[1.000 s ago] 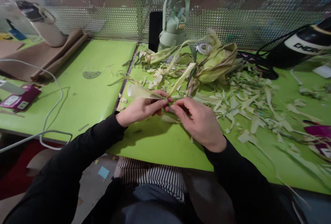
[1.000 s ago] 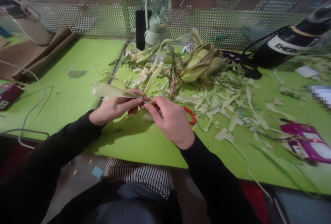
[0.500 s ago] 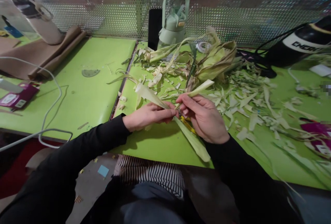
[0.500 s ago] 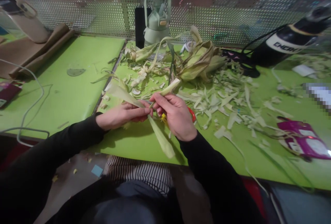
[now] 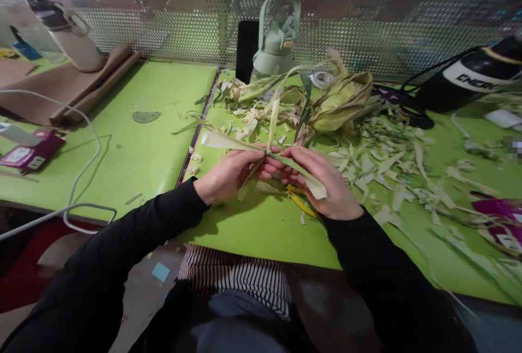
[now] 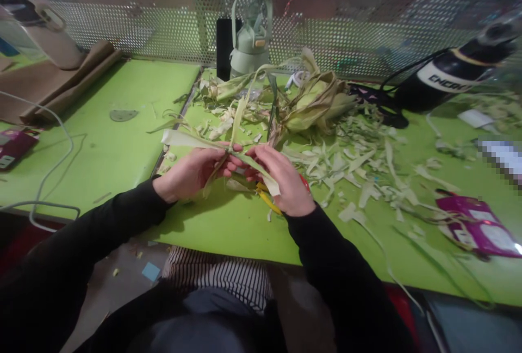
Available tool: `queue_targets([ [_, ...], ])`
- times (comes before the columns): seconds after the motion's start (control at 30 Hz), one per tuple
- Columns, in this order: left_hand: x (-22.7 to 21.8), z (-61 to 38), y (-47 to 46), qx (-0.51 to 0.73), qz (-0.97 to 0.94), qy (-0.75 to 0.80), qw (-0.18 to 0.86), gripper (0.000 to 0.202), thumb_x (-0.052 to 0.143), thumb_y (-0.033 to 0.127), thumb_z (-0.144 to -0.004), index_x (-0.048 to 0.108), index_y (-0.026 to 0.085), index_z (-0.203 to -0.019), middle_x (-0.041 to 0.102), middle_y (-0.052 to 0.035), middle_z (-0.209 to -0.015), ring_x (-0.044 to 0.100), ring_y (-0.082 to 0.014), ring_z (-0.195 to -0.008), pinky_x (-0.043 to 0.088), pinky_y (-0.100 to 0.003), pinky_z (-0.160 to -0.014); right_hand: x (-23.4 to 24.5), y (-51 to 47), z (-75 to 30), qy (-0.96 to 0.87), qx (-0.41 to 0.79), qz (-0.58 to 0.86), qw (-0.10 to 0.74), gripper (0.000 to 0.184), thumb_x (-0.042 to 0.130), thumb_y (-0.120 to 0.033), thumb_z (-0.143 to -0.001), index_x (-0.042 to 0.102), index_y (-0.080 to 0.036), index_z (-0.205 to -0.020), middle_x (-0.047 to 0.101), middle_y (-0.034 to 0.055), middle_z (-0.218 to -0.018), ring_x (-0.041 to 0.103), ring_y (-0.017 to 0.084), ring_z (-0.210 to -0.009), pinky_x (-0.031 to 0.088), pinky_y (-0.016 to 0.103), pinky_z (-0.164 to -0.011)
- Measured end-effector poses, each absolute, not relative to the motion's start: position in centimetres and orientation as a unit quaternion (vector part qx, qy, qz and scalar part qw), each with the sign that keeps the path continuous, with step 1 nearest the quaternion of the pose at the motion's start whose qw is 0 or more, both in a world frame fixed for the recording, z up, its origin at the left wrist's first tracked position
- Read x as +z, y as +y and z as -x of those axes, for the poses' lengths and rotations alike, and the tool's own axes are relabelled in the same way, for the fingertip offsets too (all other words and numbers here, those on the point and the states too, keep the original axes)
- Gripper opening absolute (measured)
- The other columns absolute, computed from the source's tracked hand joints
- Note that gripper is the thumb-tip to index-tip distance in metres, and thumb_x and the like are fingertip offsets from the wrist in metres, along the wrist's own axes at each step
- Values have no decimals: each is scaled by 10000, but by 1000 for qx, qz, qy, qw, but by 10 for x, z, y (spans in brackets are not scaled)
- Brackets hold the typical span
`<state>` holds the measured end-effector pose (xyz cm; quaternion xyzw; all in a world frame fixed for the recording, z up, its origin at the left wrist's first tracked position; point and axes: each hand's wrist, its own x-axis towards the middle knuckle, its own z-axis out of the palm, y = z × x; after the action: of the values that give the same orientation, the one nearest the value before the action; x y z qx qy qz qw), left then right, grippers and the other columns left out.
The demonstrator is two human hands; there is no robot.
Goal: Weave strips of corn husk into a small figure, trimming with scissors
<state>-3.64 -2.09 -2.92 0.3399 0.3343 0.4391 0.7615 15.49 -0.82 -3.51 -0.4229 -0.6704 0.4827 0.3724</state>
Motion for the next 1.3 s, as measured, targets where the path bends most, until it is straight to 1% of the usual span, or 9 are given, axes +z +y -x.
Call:
queue_targets([
  [0.17, -29, 36, -24, 517, -357, 332, 704, 187, 529, 162, -915, 632, 151, -1071, 723, -66, -1018, 675, -133, -913, 519, -283, -880, -33, -20, -134, -660, 580, 392, 274, 333, 450, -478, -969, 624, -194, -981, 704, 69, -897, 676, 187, -813, 567, 349, -728],
  [0.3, -33, 31, -27, 525, -356, 332, 698, 154, 593, 136, -887, 570, 159, -1038, 671, -76, -1201, 654, -172, -1098, 512, -311, -940, -33, -29, -121, -733, 466, 425, 254, 330, 571, -505, -908, 566, -190, -809, 625, 18, -752, 568, 148, -668, 476, 285, -617],
  [0.43, -38, 28, -27, 488, -366, 333, 719, 120, 594, 184, -908, 565, 140, -1016, 731, -83, -1026, 695, -158, -967, 520, -320, -935, -36, -34, -119, -767, 372, 441, 279, 324, 447, -379, -976, 468, -207, -702, 499, -22, -631, 449, 119, -557, 364, 270, -543],
  [0.57, -38, 29, -28, 461, -402, 326, 721, 154, 602, 246, -912, 631, 114, -987, 745, -74, -846, 709, -167, -870, 535, -319, -887, -34, -40, -118, -802, 311, 422, 287, 313, 440, -271, -961, 400, -221, -654, 442, -34, -600, 425, 114, -528, 322, 276, -538],
  [0.73, -35, 33, -30, 444, -398, 327, 733, 197, 591, 241, -914, 674, 99, -1022, 752, -79, -824, 711, -163, -846, 533, -295, -858, -35, -45, -117, -822, 270, 405, 294, 292, 435, -238, -951, 396, -225, -662, 463, -27, -630, 398, 103, -497, 313, 279, -529],
  [0.9, -33, 37, -30, 427, -388, 336, 744, 211, 650, 273, -881, 675, 102, -1003, 753, -77, -805, 706, -172, -809, 554, -318, -823, -39, -46, -117, -848, 228, 384, 284, 272, 425, -246, -951, 439, -223, -681, 532, 15, -677, 492, 146, -617, 370, 287, -588],
  [1.0, -32, 37, -31, 423, -381, 328, 754, 210, 665, 281, -869, 665, 107, -988, 752, -71, -787, 711, -173, -793, 559, -322, -817, -40, -46, -117, -858, 221, 374, 276, 279, 413, -248, -951, 428, -223, -673, 520, 9, -648, 458, 141, -595, 340, 286, -571],
  [1.17, -32, 35, -31, 409, -371, 320, 770, 190, 667, 266, -862, 658, 104, -962, 750, -74, -770, 719, -178, -808, 552, -335, -860, -42, -45, -115, -855, 248, 361, 278, 287, 417, -229, -939, 393, -225, -653, 455, -25, -589, 379, 119, -536, 287, 282, -540],
  [1.3, -33, 35, -26, 414, -387, 328, 756, 211, 642, 273, -866, 673, 101, -985, 754, -95, -839, 716, -199, -891, 536, -349, -895, -41, -43, -114, -821, 319, 363, 304, 328, 425, -272, -951, 350, -231, -634, 413, -43, -555, 380, 114, -528, 314, 268, -535],
])
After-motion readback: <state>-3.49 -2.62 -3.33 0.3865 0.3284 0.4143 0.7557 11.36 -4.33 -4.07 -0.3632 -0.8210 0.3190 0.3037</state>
